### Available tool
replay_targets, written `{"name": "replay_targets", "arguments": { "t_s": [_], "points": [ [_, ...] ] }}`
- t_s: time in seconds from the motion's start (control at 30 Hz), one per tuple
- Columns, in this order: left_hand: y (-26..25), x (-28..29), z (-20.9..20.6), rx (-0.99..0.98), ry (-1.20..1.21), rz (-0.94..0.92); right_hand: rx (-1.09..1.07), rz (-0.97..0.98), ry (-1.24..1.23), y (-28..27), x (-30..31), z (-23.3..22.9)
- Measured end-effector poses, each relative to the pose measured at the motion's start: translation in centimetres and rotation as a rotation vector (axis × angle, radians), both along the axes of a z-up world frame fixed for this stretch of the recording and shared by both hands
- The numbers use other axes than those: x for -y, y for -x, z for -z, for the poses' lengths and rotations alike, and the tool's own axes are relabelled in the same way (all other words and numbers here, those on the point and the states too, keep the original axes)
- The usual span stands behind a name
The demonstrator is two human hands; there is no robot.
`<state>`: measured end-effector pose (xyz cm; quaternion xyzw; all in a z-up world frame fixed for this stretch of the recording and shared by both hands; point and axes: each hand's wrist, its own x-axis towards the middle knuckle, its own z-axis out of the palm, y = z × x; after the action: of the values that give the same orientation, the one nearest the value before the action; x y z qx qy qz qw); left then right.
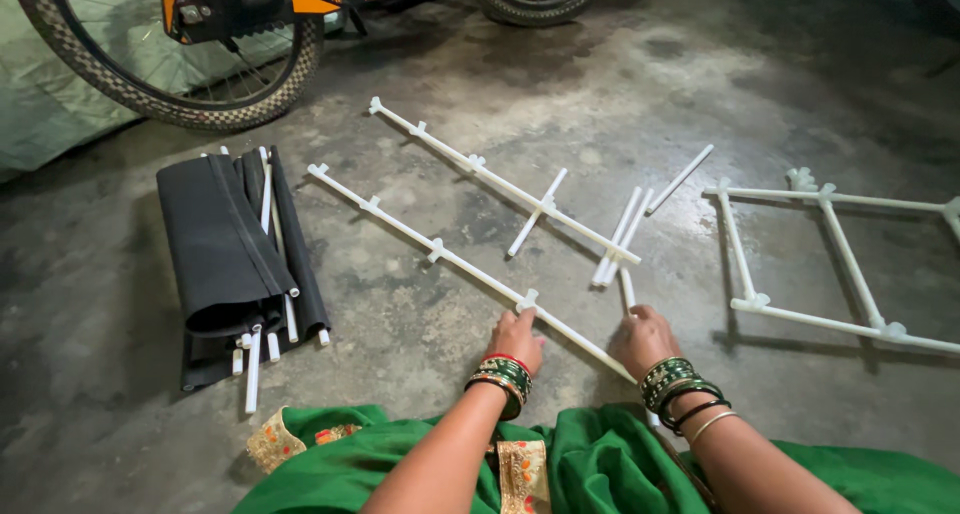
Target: The person assembles a white plastic frame by connecting rods and joints on the floor. They pick up individual rods, insert them into connectors, and build a ladder-like structure.
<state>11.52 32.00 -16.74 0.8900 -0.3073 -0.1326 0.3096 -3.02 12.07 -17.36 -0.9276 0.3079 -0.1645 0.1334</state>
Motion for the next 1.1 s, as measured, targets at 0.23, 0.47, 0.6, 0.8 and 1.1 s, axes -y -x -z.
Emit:
{"name": "replay_targets", "arguments": {
  "t_s": [0.23, 0.47, 0.6, 0.8, 1.1],
  "points": [
    [0.7, -0.5, -2.2, 0.016, -0.031, 0.041, -0.251, 0.11, -0.092, 0.7, -1.2, -2.6],
    [0.9, -1.7, -2.7, 0.186, -0.158, 0.215, 0.234, 0.116, 0.027, 0.9, -1.3, -4.0],
    [0.4, -1.5, -2.5, 0.227, -0.231, 0.119, 0.348, 0.075, 0.037, 0.7, -2.2, -5.9],
    [-2.0, -2.7, -1.1, 0.278, -0.169, -0.051, 0.628, 0.067, -0.213, -1.1, -1.8, -7.1],
    [-4.5, -1.2, 2.0, 0.132, 0.123, -0.218, 0.949, 0.087, -1.083, -2.0, 0.8, -5.1]
  ]
}}
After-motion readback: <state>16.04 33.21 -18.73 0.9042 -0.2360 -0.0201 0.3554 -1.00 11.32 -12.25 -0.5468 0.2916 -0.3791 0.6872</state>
